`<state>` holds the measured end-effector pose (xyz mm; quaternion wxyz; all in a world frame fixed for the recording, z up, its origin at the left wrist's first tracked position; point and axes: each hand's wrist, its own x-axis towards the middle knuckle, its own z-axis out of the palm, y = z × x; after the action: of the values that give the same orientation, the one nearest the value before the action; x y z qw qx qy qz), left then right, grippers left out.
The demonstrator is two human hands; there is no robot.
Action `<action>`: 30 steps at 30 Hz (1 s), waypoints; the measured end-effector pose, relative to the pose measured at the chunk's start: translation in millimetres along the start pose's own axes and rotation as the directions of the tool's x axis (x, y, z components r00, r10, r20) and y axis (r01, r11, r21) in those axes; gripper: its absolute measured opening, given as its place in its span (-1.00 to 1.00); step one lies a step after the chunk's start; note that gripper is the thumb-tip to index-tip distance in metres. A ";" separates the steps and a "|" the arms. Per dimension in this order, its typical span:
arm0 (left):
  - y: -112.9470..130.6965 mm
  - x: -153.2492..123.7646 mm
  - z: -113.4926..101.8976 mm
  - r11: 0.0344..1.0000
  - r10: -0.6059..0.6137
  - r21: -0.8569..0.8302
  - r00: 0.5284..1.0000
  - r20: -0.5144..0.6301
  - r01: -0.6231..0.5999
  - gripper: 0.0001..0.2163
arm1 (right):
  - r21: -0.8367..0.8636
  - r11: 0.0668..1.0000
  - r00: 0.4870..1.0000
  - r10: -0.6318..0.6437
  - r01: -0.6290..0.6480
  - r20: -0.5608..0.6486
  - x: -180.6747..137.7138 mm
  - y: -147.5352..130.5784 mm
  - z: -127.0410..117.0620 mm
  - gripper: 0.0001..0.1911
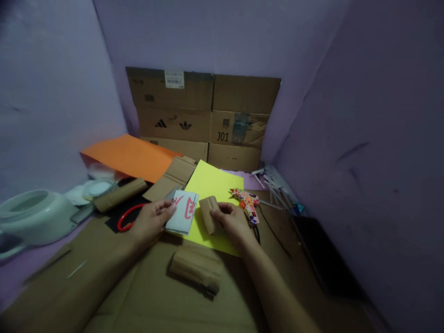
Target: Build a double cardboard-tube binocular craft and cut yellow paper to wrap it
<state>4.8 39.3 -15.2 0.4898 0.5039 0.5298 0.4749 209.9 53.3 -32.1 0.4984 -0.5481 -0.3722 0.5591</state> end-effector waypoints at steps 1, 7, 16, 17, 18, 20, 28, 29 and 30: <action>-0.5 0.0 0.4 1.000 0.001 0.021 1.000 -0.002 -0.001 -0.59 | 0.032 0.999 1.000 0.005 -0.005 -0.003 -0.8 -0.4 0.1 -0.75; -11.8 2.3 0.6 0.969 0.049 0.246 0.998 -0.051 -0.035 -0.65 | 0.195 0.977 0.997 0.078 -0.081 0.024 -12.2 -8.0 -1.8 -0.67; 13.2 -29.7 4.2 0.769 0.330 0.573 0.944 0.023 -0.283 -0.65 | 0.322 0.943 0.990 0.040 -0.081 0.133 -20.5 -22.2 -2.2 -0.75; 15.0 -34.1 5.6 0.752 0.337 0.579 0.939 0.076 -0.316 -0.70 | 0.337 0.938 0.989 0.028 -0.075 0.143 -20.5 -23.0 -3.1 -0.76; 15.7 -37.7 7.2 0.749 0.330 0.573 0.937 0.114 -0.333 -0.73 | 0.352 0.933 0.988 0.017 -0.071 0.154 -20.5 -23.4 -4.0 -0.77; 15.0 -41.7 10.2 0.774 0.294 0.544 0.945 0.142 -0.323 -0.77 | 0.379 0.923 0.984 -0.003 -0.066 0.178 -21.0 -23.3 -5.0 -0.78; 15.9 -41.2 18.7 0.869 0.167 0.440 0.972 0.165 -0.224 -0.68 | 0.431 0.900 0.949 -0.075 -0.068 0.306 -32.4 -19.3 5.3 -0.67; 15.9 -41.7 19.6 0.885 0.156 0.412 0.972 0.176 -0.216 -0.66 | 0.433 0.899 0.943 -0.083 -0.069 0.322 -34.7 -19.3 7.0 -0.66; 15.2 -42.1 20.4 0.901 0.149 0.378 0.970 0.190 -0.213 -0.66 | 0.438 0.896 0.936 -0.092 -0.071 0.340 -36.9 -19.1 8.7 -0.66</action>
<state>26.8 -2.0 0.2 0.3716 0.6753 0.5254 0.3604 200.6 23.2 -3.7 0.5384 -0.3090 -0.3210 0.7152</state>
